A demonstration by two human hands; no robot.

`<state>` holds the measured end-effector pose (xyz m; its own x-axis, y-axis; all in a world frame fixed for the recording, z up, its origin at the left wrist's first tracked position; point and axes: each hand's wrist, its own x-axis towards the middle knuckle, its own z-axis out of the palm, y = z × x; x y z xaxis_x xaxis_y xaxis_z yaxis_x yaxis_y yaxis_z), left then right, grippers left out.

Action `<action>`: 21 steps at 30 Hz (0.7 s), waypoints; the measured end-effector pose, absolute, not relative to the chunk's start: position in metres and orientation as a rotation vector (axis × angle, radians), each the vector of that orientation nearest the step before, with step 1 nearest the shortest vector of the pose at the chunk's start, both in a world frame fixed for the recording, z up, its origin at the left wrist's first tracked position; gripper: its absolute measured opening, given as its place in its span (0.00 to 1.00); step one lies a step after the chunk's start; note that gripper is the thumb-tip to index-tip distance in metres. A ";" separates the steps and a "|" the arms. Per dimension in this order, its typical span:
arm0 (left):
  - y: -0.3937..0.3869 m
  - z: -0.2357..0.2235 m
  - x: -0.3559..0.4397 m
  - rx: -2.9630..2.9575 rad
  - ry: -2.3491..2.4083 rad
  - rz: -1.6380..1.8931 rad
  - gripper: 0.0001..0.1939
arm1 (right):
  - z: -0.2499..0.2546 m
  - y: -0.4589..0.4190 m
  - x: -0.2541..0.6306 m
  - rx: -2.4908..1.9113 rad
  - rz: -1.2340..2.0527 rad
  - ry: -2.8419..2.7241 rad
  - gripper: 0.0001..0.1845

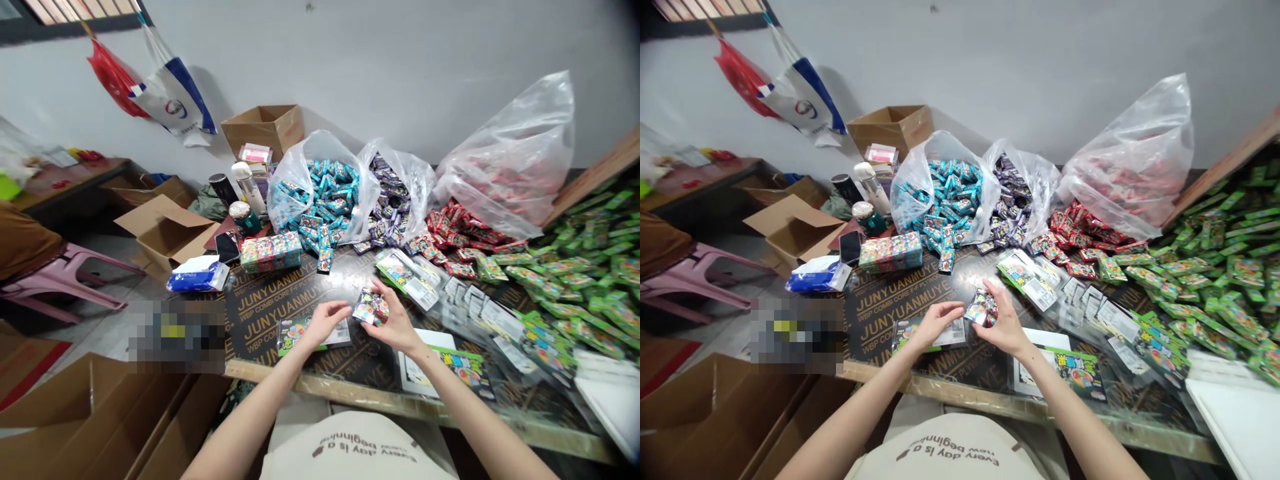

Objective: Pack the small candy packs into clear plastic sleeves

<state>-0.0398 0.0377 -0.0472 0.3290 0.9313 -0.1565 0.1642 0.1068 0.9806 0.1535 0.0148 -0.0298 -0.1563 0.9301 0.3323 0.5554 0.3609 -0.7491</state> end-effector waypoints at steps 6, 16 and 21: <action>0.028 -0.062 -0.069 2.212 1.175 0.418 0.51 | -0.042 0.006 0.166 -1.450 0.525 -1.912 0.45; 0.027 -0.049 -0.062 2.329 1.118 0.464 0.59 | -0.050 -0.008 0.168 -1.267 0.604 -2.123 0.45; 0.023 -0.042 -0.059 2.287 0.965 0.428 0.61 | -0.045 -0.005 0.170 -1.096 0.783 -2.146 0.48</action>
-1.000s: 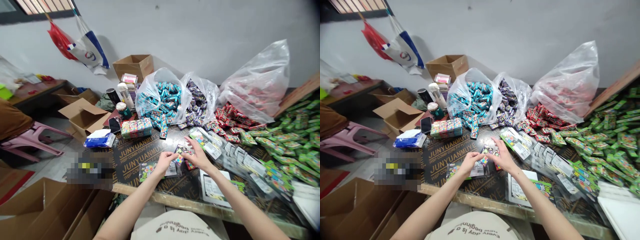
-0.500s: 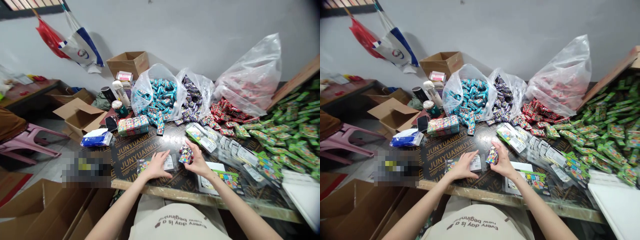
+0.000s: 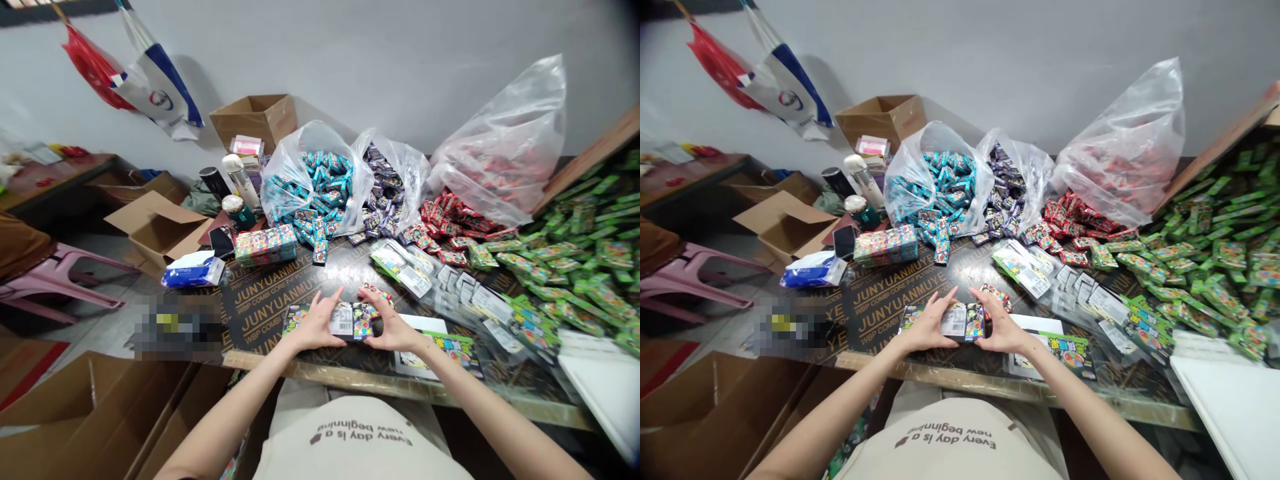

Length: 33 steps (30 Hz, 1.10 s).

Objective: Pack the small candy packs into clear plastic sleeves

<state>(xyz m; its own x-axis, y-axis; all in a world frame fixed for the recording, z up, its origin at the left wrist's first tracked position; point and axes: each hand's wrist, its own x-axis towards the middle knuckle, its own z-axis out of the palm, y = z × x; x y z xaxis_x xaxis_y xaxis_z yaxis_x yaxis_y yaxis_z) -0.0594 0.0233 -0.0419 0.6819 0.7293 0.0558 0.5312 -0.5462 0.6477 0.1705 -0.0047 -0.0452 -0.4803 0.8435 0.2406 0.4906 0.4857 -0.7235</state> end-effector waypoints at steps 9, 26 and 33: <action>0.024 -0.041 -0.058 2.187 1.154 0.576 0.58 | -0.042 -0.016 0.155 -1.313 0.647 -2.023 0.39; 0.030 -0.048 -0.002 1.232 1.158 0.882 0.22 | -0.039 -0.016 0.150 -1.474 0.376 -1.781 0.34; 0.035 -0.031 -0.009 1.050 0.992 0.694 0.14 | -0.023 -0.020 0.162 -1.276 0.651 -2.001 0.47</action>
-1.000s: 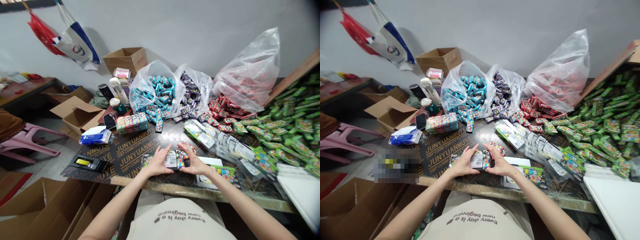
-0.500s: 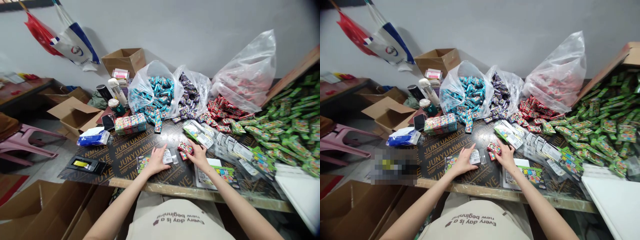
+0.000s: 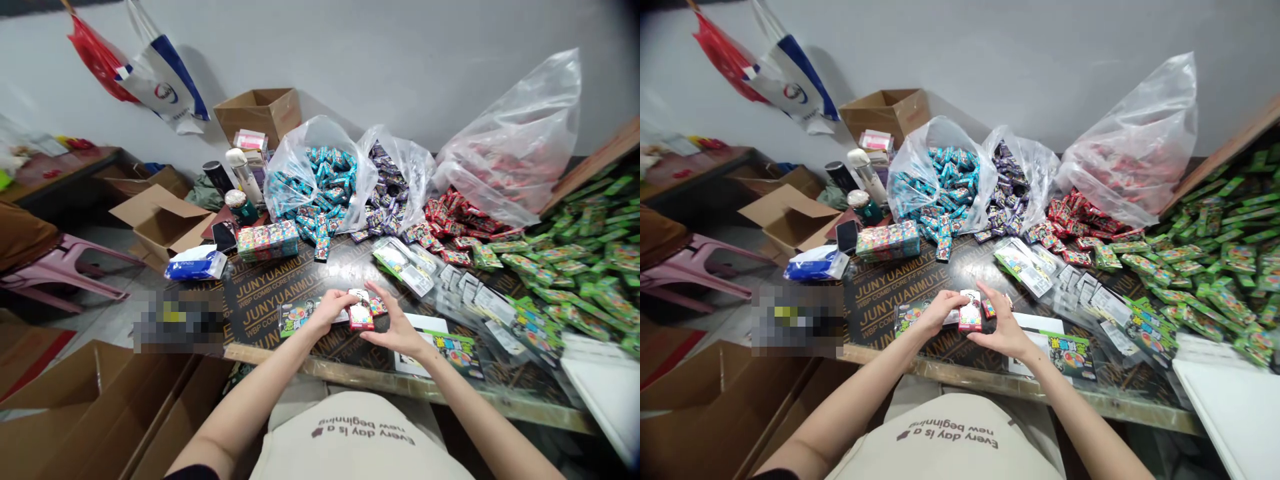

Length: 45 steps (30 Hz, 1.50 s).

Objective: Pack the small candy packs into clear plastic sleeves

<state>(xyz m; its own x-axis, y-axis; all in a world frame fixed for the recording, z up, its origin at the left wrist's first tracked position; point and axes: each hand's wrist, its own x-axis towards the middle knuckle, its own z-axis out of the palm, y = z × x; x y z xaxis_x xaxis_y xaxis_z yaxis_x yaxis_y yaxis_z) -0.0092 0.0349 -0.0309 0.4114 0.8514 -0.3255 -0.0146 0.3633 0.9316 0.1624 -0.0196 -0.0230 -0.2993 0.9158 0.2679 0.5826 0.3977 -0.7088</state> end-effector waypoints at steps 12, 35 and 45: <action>0.011 -0.033 0.002 1.025 0.882 0.751 0.11 | -0.019 -0.007 0.149 -1.173 0.420 -2.337 0.44; 0.031 -0.058 -0.060 2.357 1.052 0.357 0.56 | -0.063 0.001 0.173 -1.215 0.660 -2.247 0.49; 0.041 -0.057 -0.046 2.253 1.118 0.573 0.52 | -0.051 -0.006 0.168 -1.398 0.543 -1.874 0.43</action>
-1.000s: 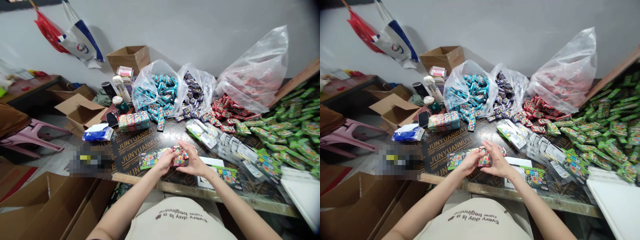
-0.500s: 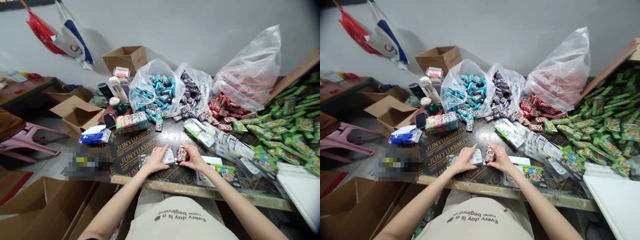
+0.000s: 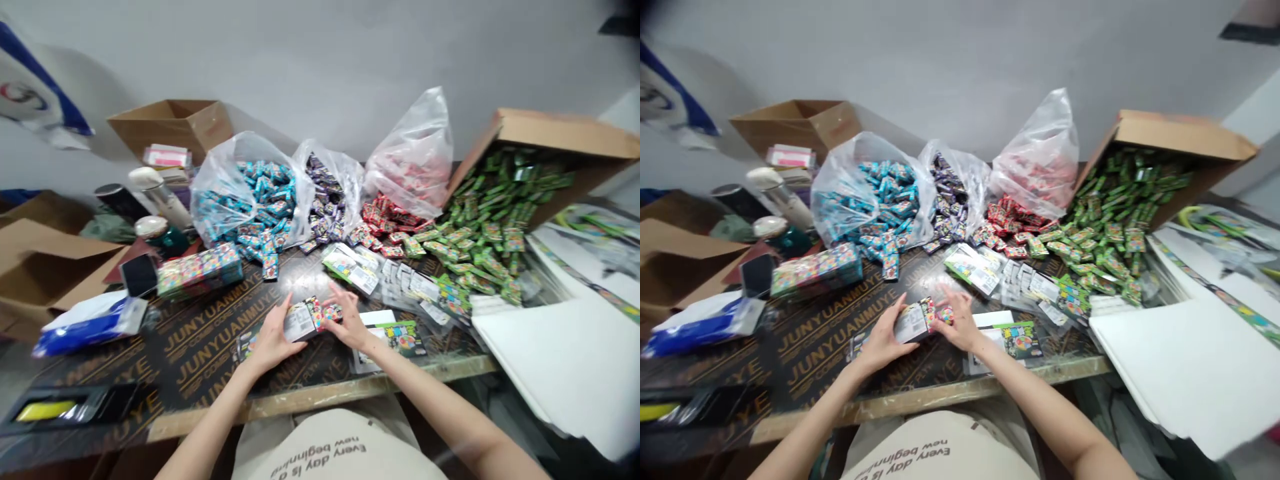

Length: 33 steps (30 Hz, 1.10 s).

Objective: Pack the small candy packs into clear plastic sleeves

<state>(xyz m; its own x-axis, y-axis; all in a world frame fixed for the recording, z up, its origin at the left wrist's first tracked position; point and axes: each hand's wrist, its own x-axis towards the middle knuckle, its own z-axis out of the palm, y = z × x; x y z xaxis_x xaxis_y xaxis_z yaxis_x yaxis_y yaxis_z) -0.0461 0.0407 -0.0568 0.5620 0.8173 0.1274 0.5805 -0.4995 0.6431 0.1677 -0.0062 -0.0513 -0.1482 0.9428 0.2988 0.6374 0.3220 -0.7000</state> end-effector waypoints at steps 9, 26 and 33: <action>0.043 -0.081 -0.028 2.326 1.157 0.487 0.48 | -0.046 0.056 0.310 -2.012 -0.103 -1.293 0.32; 0.038 -0.030 -0.001 1.533 1.120 0.681 0.27 | -0.011 0.045 0.303 -1.297 0.705 -1.970 0.36; 0.032 -0.022 0.020 1.104 0.968 0.542 0.15 | 0.003 0.000 0.222 -1.080 0.895 -2.040 0.35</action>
<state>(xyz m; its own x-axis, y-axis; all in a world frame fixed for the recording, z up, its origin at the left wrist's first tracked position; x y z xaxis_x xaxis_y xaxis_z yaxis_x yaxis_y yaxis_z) 0.0197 0.0322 -0.0224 0.5003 0.7799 -0.3761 0.0877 0.3865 0.9181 0.2217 0.0001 0.0035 -0.4468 0.8653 0.2272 0.4186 0.4266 -0.8017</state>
